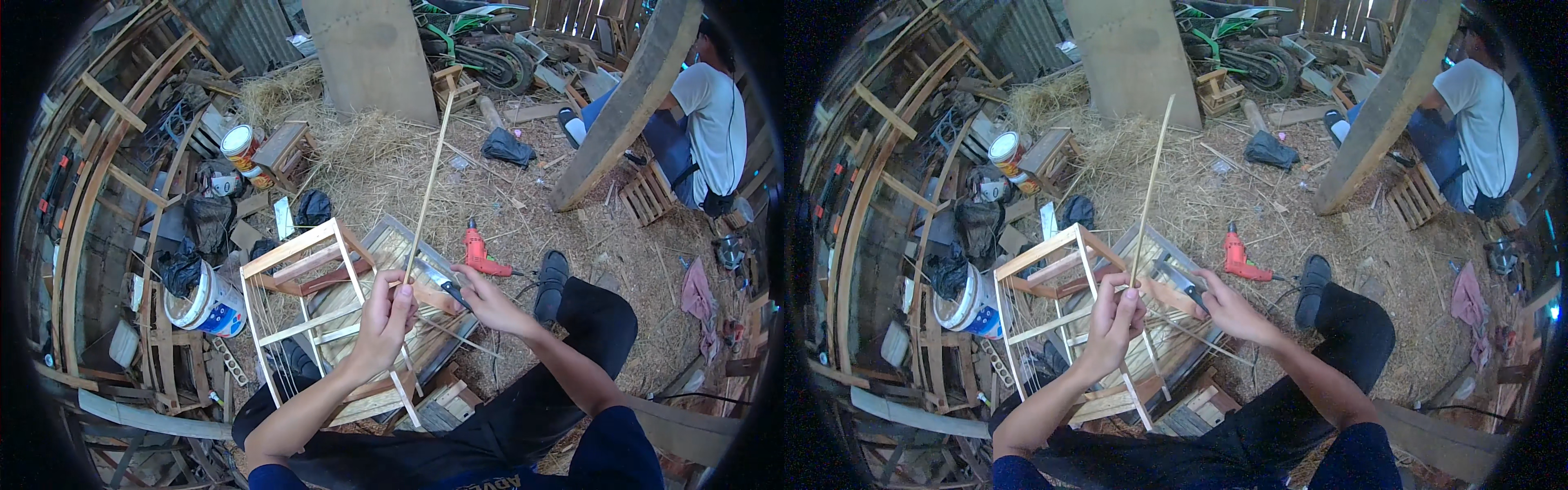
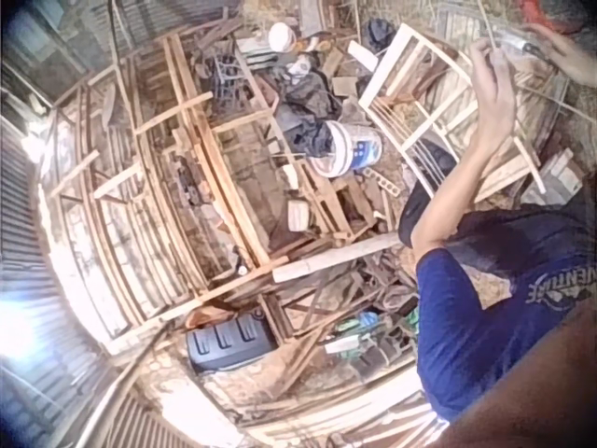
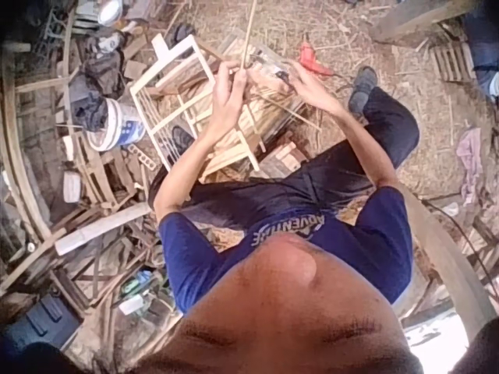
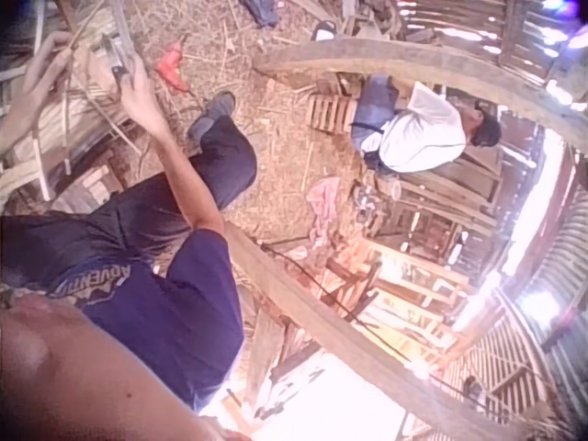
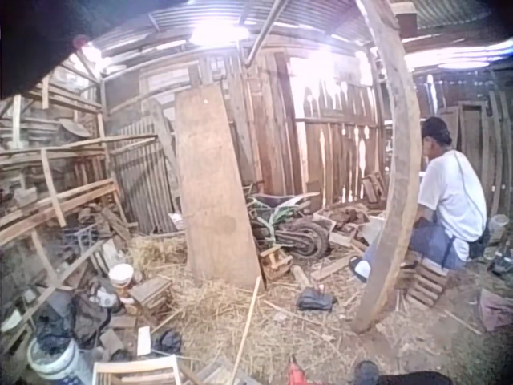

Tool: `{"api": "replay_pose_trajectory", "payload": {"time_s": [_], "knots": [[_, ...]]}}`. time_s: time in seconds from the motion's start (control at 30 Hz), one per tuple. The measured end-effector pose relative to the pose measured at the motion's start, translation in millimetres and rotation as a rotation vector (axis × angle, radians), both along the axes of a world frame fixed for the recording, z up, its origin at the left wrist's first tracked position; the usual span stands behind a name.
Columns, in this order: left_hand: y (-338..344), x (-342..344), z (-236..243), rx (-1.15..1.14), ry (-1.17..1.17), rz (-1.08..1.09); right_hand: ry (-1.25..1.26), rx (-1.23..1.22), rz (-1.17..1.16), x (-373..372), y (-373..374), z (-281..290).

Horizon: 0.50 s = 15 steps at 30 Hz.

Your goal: The person is assembling a wooden bird cage frame by hand, using a knife to shave and trim thin wooden strips. They fit the strips into the frame slots and handle a long wooden rod while working on the floor.

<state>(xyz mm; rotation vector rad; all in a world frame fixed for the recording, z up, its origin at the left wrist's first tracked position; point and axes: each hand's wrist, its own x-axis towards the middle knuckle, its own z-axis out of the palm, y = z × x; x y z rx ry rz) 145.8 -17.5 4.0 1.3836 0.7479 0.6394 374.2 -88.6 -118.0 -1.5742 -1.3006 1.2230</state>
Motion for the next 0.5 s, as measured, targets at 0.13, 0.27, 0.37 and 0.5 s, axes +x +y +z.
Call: {"api": "replay_pose_trajectory", "payload": {"time_s": [0.13, 0.27, 0.37, 0.5], "knots": [[-0.8, -1.0, 3.0, 0.004, 0.032, 0.019, 0.429, -0.006, -0.037, 2.1, -1.3, 28.0], [-1.8, 0.7, 7.4, -0.005, 0.03, 0.011, 0.587, -0.023, -0.04, 5.1, 0.5, 51.5], [-1.3, -0.5, 4.6, -0.01, 0.016, 0.012, 0.642, 0.062, 0.027, 2.9, 1.3, 62.2], [-3.2, 2.9, 2.7, 0.01, -0.004, 0.038, 0.656, 0.118, -0.038, 5.2, -1.9, 64.1]]}}
